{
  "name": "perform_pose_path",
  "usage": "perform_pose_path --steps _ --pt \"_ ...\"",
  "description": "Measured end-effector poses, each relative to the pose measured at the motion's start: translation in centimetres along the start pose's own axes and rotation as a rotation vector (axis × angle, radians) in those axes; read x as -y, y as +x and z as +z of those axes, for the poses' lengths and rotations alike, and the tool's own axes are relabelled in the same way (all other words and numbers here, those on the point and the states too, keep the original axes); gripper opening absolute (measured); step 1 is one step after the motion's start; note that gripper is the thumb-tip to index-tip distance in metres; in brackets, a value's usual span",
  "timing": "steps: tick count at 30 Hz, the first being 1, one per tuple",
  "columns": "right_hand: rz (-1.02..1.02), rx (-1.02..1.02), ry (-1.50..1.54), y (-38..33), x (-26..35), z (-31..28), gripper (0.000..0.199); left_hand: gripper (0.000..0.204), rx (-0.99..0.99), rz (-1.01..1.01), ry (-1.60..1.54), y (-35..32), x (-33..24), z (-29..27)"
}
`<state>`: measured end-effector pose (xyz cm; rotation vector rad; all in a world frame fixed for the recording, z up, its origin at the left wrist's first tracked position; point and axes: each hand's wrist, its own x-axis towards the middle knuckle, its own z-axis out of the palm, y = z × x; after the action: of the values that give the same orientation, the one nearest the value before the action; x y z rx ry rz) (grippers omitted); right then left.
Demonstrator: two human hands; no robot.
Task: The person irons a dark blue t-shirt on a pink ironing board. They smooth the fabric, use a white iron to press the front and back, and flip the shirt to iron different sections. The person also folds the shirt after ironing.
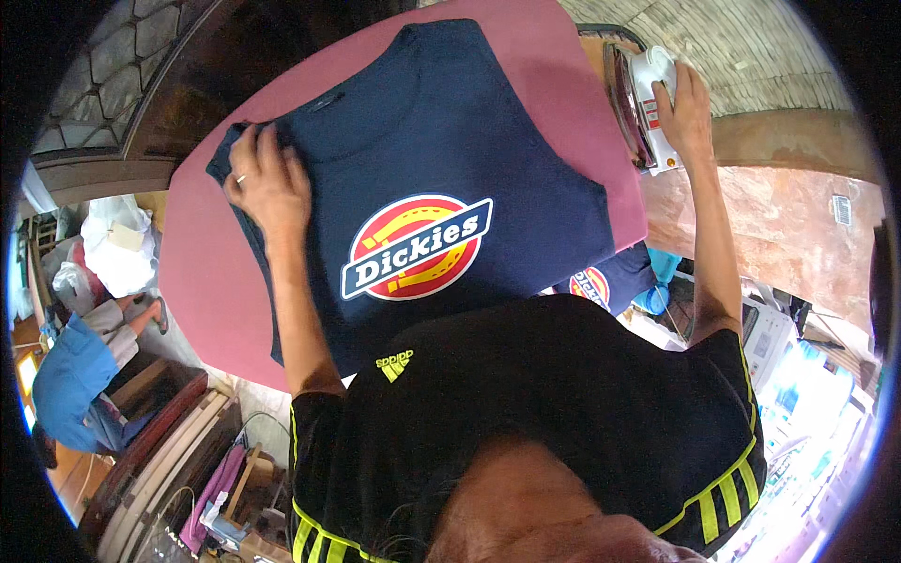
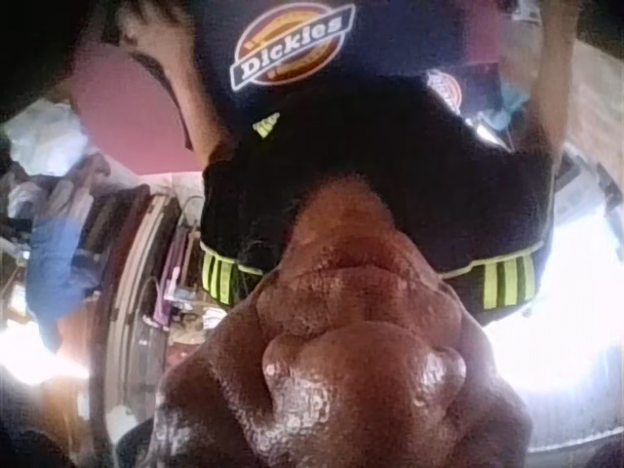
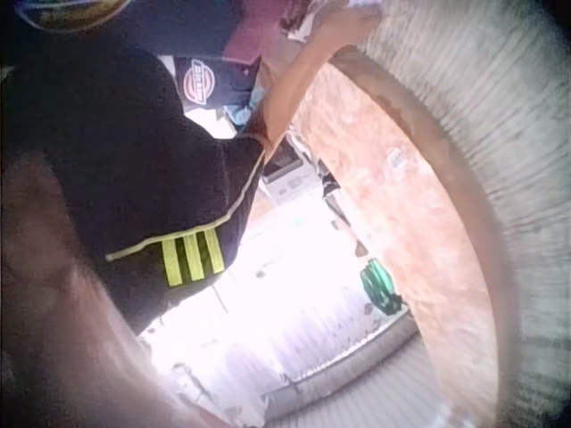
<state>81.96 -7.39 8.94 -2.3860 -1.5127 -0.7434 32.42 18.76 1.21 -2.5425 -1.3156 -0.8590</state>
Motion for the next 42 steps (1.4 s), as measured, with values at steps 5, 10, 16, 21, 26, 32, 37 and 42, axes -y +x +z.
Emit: perform_pose_path --steps 5,10,16,21,26,32,37,42 --pt "0.064 0.078 0.148 0.7 -2.9 2.0 0.045 0.056 0.135 0.34 -0.251 3.1 -13.0 1.6" --pt "0.159 0.117 0.454 -1.2 -6.7 4.2 0.038 0.063 0.217 0.305 -0.078 3.3 -15.4 5.7" --pt "0.488 0.483 0.713 -0.2 -6.4 1.9 0.035 0.062 0.202 0.32 -0.078 3.6 -14.8 6.9" --pt "0.149 0.303 0.434 -1.0 -2.8 -3.1 0.036 0.058 0.187 0.337 -0.076 3.7 -14.2 7.0" --pt "0.128 0.418 0.53 -3.5 3.1 -11.8 0.033 0.054 -0.077 0.386 -0.13 7.2 -15.4 8.5" --pt "-0.016 0.248 0.525 -10.7 9.9 -11.7 0.028 0.058 0.168 0.479 -0.148 14.1 -17.3 10.9" --pt "0.068 0.221 0.605 -11.2 15.0 -9.6 0.031 0.044 0.497 0.573 -0.388 20.4 -13.8 13.9" --pt "0.238 0.245 0.549 -4.5 18.6 -6.5 0.033 0.03 0.455 0.642 -0.648 20.7 -14.0 14.1"
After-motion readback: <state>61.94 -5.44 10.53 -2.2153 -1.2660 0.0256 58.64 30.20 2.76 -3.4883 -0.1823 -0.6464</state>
